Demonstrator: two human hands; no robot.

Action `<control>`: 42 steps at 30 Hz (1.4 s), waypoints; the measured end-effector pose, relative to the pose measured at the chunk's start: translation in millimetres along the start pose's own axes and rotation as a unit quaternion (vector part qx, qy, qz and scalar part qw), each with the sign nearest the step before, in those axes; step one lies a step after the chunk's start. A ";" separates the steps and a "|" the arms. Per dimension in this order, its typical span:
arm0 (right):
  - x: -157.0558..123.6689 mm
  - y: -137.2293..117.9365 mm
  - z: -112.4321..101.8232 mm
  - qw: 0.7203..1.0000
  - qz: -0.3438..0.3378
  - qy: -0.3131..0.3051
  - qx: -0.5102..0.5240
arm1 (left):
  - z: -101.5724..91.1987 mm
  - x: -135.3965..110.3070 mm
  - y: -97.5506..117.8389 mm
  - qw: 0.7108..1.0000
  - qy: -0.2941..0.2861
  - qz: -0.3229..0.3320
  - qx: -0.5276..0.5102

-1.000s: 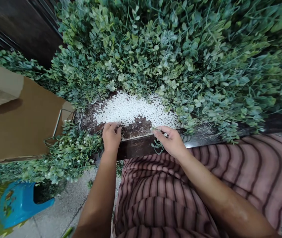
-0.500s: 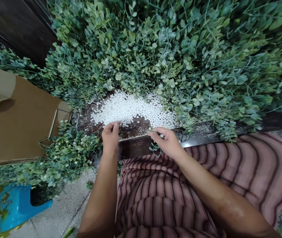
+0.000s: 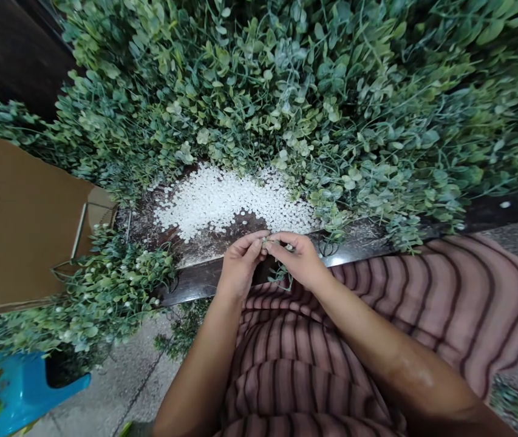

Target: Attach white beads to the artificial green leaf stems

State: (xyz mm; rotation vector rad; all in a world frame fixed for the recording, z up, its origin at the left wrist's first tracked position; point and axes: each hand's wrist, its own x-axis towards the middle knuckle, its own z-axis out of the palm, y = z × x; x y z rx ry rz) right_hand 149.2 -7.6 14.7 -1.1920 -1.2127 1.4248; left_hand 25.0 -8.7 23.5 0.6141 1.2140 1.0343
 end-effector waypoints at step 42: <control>-3.8 -1.6 6.8 0.999 -0.010 -0.023 -0.048 | -23.8 6.5 -4.2 1.000 -0.013 0.028 -0.004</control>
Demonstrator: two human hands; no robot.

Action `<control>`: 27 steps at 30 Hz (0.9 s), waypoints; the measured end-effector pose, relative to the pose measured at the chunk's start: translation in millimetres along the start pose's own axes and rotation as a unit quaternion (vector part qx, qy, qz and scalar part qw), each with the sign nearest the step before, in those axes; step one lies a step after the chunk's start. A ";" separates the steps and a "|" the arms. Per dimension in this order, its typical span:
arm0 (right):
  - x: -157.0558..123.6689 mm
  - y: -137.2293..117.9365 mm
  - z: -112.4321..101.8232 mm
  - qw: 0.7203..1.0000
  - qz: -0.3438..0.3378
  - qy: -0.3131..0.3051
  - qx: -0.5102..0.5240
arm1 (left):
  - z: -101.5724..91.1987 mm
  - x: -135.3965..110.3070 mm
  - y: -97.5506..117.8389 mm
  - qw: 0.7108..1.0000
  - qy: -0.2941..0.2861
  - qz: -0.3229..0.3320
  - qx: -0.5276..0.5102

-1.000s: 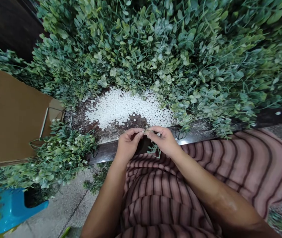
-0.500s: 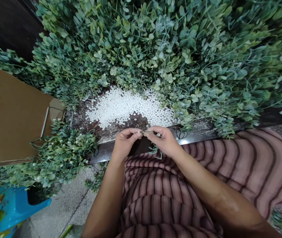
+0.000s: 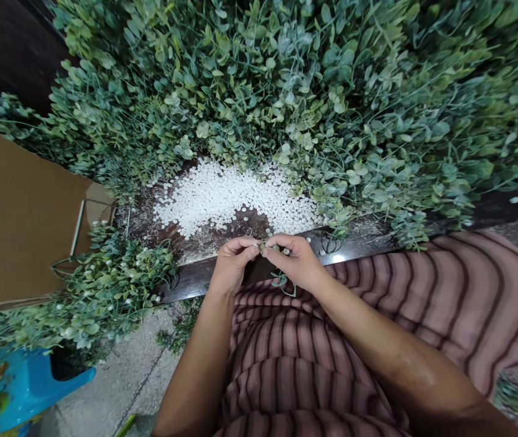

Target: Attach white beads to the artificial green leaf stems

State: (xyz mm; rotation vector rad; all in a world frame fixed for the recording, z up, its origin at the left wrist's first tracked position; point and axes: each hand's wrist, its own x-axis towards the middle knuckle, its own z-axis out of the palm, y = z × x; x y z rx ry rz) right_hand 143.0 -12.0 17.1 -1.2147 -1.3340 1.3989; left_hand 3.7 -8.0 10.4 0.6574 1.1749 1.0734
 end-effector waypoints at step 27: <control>0.6 0.3 1.8 1.000 0.018 0.013 0.007 | 1.7 3.5 5.5 0.998 -0.053 -0.009 0.029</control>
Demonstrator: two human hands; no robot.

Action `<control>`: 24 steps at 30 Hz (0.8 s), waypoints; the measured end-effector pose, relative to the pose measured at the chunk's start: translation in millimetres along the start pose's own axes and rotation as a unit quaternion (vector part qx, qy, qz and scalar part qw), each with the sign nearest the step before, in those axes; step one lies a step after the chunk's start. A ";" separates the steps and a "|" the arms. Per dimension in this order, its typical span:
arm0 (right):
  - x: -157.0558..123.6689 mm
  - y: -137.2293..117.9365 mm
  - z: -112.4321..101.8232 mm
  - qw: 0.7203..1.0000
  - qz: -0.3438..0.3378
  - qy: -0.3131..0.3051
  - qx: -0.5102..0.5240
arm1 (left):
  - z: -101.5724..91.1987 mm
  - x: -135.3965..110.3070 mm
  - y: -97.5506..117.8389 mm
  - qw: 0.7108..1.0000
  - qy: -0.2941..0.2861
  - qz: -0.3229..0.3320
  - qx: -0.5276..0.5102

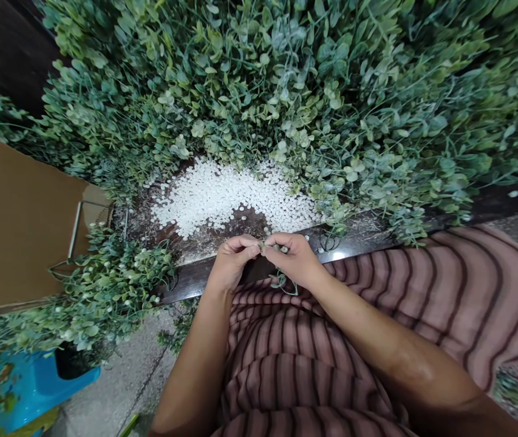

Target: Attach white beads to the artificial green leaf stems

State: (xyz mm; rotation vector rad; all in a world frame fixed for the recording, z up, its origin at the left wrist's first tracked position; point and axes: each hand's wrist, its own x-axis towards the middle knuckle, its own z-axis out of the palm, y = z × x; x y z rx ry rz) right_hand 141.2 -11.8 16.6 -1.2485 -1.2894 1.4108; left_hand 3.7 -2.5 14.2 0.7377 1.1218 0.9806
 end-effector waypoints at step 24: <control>8.3 6.2 -3.9 0.999 0.045 -0.005 0.029 | -1.7 1.8 4.8 0.996 0.017 -0.066 0.054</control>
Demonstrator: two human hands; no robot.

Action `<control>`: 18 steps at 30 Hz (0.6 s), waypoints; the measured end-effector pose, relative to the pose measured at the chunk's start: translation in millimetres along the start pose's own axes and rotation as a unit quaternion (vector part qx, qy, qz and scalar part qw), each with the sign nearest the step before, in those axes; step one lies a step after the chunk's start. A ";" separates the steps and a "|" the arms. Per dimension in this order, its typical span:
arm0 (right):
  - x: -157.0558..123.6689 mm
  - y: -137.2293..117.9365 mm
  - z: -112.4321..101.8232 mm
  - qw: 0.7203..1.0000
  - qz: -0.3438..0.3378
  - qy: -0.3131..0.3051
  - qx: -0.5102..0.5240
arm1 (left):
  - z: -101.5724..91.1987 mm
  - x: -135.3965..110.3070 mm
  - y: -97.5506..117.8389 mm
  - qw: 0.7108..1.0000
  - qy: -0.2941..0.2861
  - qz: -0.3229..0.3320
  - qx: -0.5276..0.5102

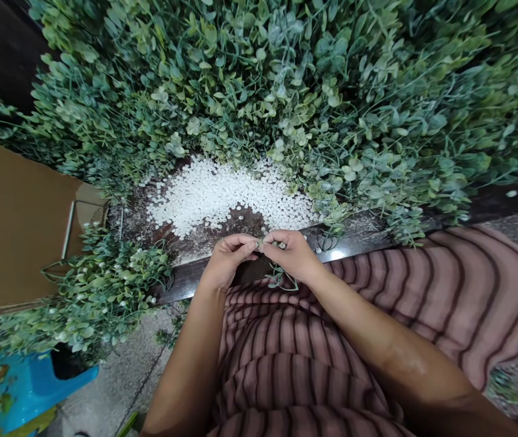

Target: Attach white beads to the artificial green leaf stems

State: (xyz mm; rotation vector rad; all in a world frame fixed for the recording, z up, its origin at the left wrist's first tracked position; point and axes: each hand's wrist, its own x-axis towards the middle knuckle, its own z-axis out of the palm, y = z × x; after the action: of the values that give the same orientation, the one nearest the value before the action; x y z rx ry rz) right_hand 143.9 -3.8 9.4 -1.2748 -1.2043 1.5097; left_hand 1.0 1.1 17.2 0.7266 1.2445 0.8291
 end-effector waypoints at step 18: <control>1.2 1.8 -3.6 0.972 0.004 0.001 0.236 | 1.7 -22.4 -5.0 0.990 0.137 0.032 -0.019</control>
State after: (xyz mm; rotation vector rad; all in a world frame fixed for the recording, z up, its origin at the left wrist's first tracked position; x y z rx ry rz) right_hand 147.2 -2.5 7.3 -0.9599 -0.7699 1.6724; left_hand 0.8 -20.7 24.6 0.6393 1.4498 1.0293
